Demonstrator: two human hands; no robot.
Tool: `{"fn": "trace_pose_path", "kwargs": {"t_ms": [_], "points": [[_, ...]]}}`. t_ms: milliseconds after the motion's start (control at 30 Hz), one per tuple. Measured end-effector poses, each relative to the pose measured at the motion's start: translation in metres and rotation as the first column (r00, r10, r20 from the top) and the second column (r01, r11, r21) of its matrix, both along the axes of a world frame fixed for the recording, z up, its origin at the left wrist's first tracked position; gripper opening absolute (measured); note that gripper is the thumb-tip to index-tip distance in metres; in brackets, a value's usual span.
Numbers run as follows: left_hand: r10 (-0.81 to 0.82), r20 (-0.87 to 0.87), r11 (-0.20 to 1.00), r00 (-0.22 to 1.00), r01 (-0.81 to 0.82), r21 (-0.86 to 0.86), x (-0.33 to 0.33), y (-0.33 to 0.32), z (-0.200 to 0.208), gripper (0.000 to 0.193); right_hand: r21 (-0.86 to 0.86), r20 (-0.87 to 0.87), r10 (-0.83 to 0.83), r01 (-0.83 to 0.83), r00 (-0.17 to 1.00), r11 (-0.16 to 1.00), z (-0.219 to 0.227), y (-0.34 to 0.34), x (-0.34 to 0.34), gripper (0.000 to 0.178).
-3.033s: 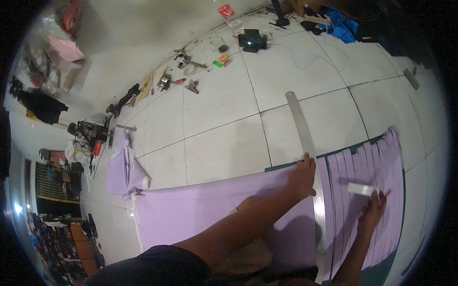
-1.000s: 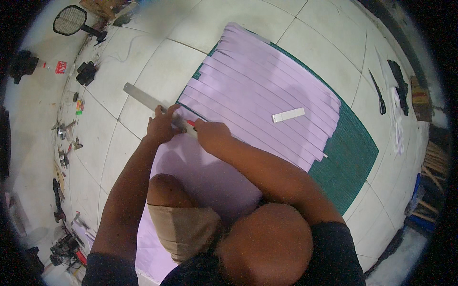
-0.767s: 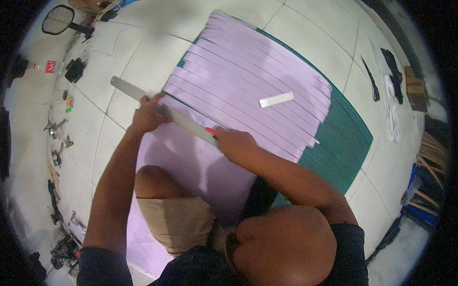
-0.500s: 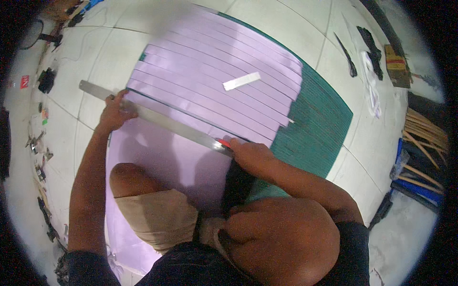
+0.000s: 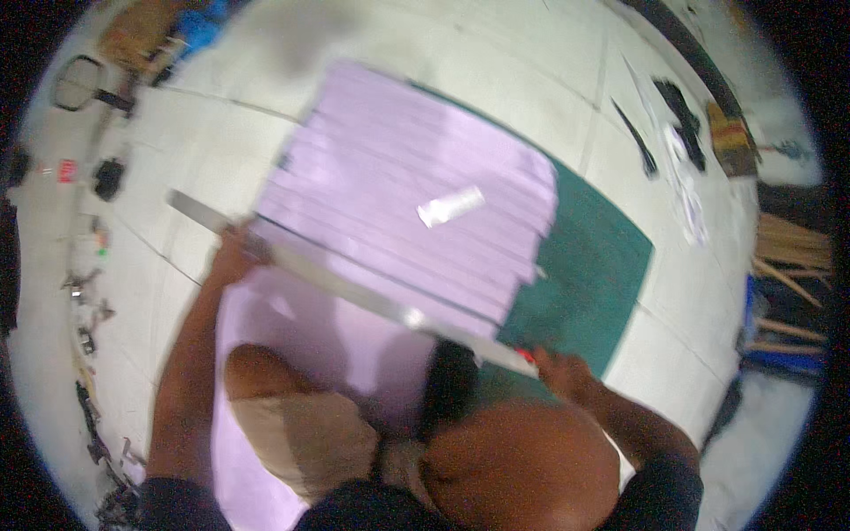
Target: The person cuts several strips of purple fabric using a utility knife and a metal ruler on a green cutting mat.
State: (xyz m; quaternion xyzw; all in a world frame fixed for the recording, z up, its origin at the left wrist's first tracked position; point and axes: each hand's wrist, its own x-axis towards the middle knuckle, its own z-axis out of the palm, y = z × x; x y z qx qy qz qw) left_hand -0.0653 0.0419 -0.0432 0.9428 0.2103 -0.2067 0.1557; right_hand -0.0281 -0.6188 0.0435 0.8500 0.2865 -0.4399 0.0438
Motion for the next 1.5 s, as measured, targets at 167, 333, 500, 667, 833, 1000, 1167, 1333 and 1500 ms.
{"fn": "trace_pose_path", "kwargs": {"t_ms": [167, 333, 500, 667, 833, 1000, 1167, 1333, 1500], "points": [[0.086, -0.085, 0.996, 0.993, -0.086, -0.003, 0.011, -0.021, 0.019, 0.103, -0.177, -0.016, 0.067, -0.068, 0.998, 0.982, 0.021, 0.013, 0.009, 0.027], [0.120, -0.038, 0.993, 0.992, -0.120, 0.002, 0.001, -0.019, 0.030, 0.094, -0.134, -0.175, -0.053, 0.029, 0.983, 0.990, 0.050, 0.014, 0.044, 0.030], [0.158, -0.042, 0.984, 0.987, -0.161, -0.081, 0.004, -0.029, 0.039, 0.098, 0.044, -0.065, -0.152, 0.155, 0.986, 0.987, 0.070, 0.111, 0.057, 0.033], [0.209, -0.055, 0.976, 0.976, -0.212, -0.053, 0.005, -0.032, 0.047, 0.107, 0.444, 0.016, -0.027, 0.018, 1.000, 0.896, 0.008, 0.268, 0.065, 0.031], [0.233, -0.074, 0.972, 0.970, -0.235, -0.027, 0.010, -0.032, 0.055, 0.117, 0.459, -0.005, 0.007, -0.004, 1.000, 0.888, 0.005, 0.371, 0.060, 0.032], [0.246, -0.088, 0.967, 0.965, -0.251, -0.043, 0.012, -0.033, 0.059, 0.121, 0.469, -0.029, -0.018, 0.030, 0.999, 0.883, -0.012, 0.416, 0.049, 0.031], [0.240, -0.099, 0.969, 0.966, -0.244, -0.028, 0.015, -0.037, 0.061, 0.126, 0.570, 0.053, -0.035, -0.002, 0.998, 0.822, -0.039, 0.422, 0.048, 0.030], [0.246, -0.079, 0.969, 0.966, -0.244, 0.033, 0.007, -0.033, 0.047, 0.126, 0.543, -0.015, -0.031, 0.034, 0.999, 0.839, -0.027, 0.433, 0.047, 0.030], [0.241, -0.060, 0.970, 0.969, -0.242, -0.012, 0.007, -0.030, 0.044, 0.129, 0.486, -0.030, -0.054, 0.061, 0.998, 0.872, -0.033, 0.439, 0.051, 0.028]]}}
